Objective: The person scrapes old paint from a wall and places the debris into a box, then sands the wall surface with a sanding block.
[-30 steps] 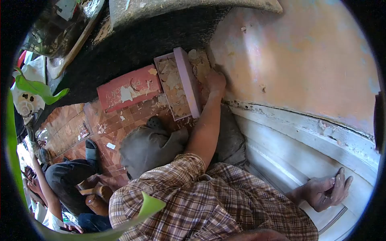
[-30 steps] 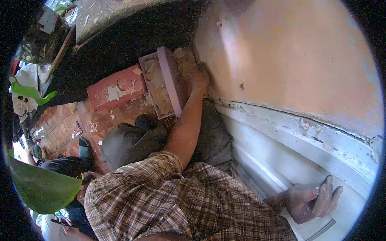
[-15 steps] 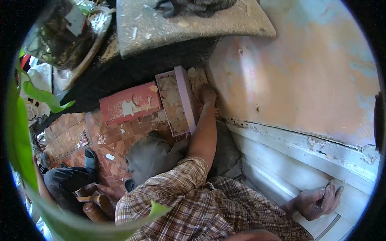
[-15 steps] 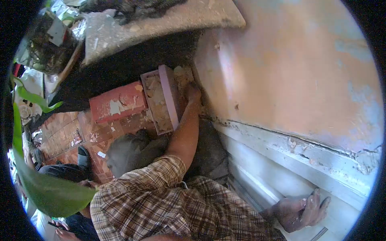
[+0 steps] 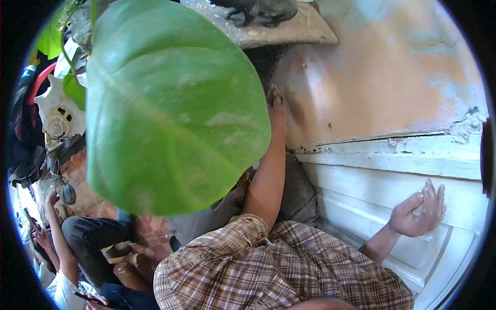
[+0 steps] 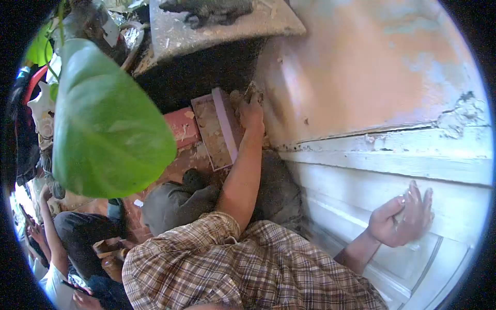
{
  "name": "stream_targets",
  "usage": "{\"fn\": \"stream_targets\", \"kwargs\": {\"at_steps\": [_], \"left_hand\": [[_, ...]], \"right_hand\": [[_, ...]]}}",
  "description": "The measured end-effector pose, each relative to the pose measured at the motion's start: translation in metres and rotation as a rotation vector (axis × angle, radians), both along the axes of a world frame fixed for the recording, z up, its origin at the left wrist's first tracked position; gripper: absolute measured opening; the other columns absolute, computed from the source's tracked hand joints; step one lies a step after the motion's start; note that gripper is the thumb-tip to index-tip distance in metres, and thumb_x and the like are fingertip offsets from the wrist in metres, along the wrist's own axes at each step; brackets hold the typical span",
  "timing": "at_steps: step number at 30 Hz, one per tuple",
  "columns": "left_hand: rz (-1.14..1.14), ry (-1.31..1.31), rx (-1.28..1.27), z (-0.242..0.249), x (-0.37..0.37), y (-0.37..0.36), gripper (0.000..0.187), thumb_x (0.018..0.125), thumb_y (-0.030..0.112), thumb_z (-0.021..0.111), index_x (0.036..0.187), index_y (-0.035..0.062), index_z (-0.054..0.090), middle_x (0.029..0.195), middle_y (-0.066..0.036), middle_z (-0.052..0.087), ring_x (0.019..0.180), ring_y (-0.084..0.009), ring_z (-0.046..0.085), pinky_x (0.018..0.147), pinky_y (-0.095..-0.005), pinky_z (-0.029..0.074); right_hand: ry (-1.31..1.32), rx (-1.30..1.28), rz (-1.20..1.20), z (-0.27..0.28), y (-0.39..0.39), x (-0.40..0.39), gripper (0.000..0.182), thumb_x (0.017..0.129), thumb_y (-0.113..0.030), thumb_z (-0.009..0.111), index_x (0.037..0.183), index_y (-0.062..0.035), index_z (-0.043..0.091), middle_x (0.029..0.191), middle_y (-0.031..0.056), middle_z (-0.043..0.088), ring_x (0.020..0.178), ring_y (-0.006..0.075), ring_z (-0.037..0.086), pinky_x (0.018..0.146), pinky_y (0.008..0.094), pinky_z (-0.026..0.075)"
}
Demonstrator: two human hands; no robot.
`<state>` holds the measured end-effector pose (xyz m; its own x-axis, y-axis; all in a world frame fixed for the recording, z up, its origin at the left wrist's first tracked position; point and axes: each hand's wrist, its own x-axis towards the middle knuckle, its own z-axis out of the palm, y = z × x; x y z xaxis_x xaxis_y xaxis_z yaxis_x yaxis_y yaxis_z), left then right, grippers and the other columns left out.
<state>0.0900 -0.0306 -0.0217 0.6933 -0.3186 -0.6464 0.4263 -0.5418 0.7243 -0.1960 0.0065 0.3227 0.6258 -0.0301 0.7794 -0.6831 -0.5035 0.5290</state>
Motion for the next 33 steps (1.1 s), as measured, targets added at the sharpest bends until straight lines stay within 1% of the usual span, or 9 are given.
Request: {"fn": "stream_targets", "kwargs": {"at_steps": [3,6,8,14,18,20,27,29,33], "left_hand": [[0.046,0.132,-0.117,0.096,0.012,0.022,0.056,0.100,0.043,0.044,0.146,0.0129,0.039,0.148,-0.018,0.041,0.134,-0.0347,0.042,0.111,-0.0453,0.035],[0.003,-0.044,-0.046,0.105,0.015,0.020,0.059,0.099,0.049,0.039,0.146,0.0128,0.040,0.156,-0.009,0.031,0.136,-0.0324,0.040,0.109,-0.0432,0.038],[-0.226,-0.370,-0.070,0.055,0.021,0.001,0.058,0.099,0.045,0.042,0.147,0.0122,0.038,0.156,-0.009,0.031,0.137,-0.0318,0.039,0.109,-0.0427,0.039],[0.145,-0.415,-0.493,0.109,0.037,-0.010,0.039,0.096,0.030,0.057,0.122,0.0010,0.062,0.122,-0.022,0.063,0.118,-0.0420,0.055,0.098,-0.0416,0.043],[0.210,-0.636,-0.656,0.116,0.050,-0.029,0.035,0.095,0.025,0.056,0.118,-0.0010,0.063,0.118,-0.026,0.064,0.113,-0.0429,0.057,0.095,-0.0430,0.044],[0.305,-0.563,-1.053,0.133,0.043,-0.037,0.031,0.094,0.021,0.056,0.114,-0.0007,0.065,0.116,-0.025,0.064,0.110,-0.0426,0.059,0.093,-0.0434,0.046],[0.137,-0.822,-0.665,0.209,0.003,-0.010,0.028,0.089,0.009,0.055,0.114,0.0033,0.067,0.109,-0.022,0.067,0.101,-0.0391,0.064,0.089,-0.0416,0.050],[0.175,-0.831,-0.974,0.213,-0.017,-0.009,0.032,0.087,0.005,0.054,0.116,0.0024,0.066,0.112,-0.022,0.066,0.106,-0.0383,0.062,0.092,-0.0434,0.048],[0.102,-0.903,-0.993,0.211,-0.064,0.009,0.039,0.086,0.002,0.053,0.124,0.0005,0.061,0.122,-0.022,0.062,0.117,-0.0394,0.057,0.101,-0.0450,0.043]], "right_hand": [[-0.017,-0.006,0.011,0.002,0.004,0.007,0.009,0.092,-0.008,0.055,0.095,-0.0101,0.063,0.095,0.0030,0.075,0.105,0.0318,0.068,0.097,0.0426,0.040],[-0.005,-0.019,0.001,0.002,0.005,0.008,0.009,0.092,-0.008,0.055,0.095,-0.0109,0.063,0.095,0.0023,0.075,0.105,0.0307,0.068,0.096,0.0420,0.041],[0.016,-0.024,-0.008,0.003,0.006,0.006,0.009,0.092,-0.008,0.055,0.094,-0.0110,0.063,0.095,0.0024,0.074,0.105,0.0307,0.068,0.096,0.0418,0.041],[0.012,-0.019,-0.002,0.001,0.004,0.008,0.009,0.092,-0.009,0.055,0.095,-0.0108,0.063,0.094,0.0024,0.074,0.104,0.0316,0.068,0.095,0.0418,0.041],[0.005,-0.023,-0.041,0.001,0.005,0.006,0.009,0.093,-0.010,0.055,0.096,-0.0104,0.063,0.095,0.0020,0.074,0.105,0.0319,0.067,0.097,0.0437,0.040],[0.018,-0.017,-0.036,0.002,0.004,0.004,0.009,0.093,-0.011,0.055,0.096,-0.0104,0.063,0.095,0.0017,0.074,0.106,0.0319,0.067,0.098,0.0443,0.039],[0.017,-0.005,-0.054,0.001,0.004,0.003,0.010,0.092,-0.008,0.056,0.098,-0.0104,0.063,0.095,0.0022,0.074,0.107,0.0323,0.067,0.100,0.0445,0.038],[0.005,0.004,-0.045,0.000,0.004,0.003,0.010,0.091,-0.008,0.056,0.098,-0.0103,0.063,0.095,0.0025,0.074,0.107,0.0326,0.067,0.100,0.0445,0.038],[0.009,-0.004,-0.027,0.001,0.002,0.002,0.009,0.093,-0.009,0.056,0.097,-0.0113,0.064,0.095,0.0016,0.074,0.107,0.0312,0.067,0.101,0.0444,0.038]]}}
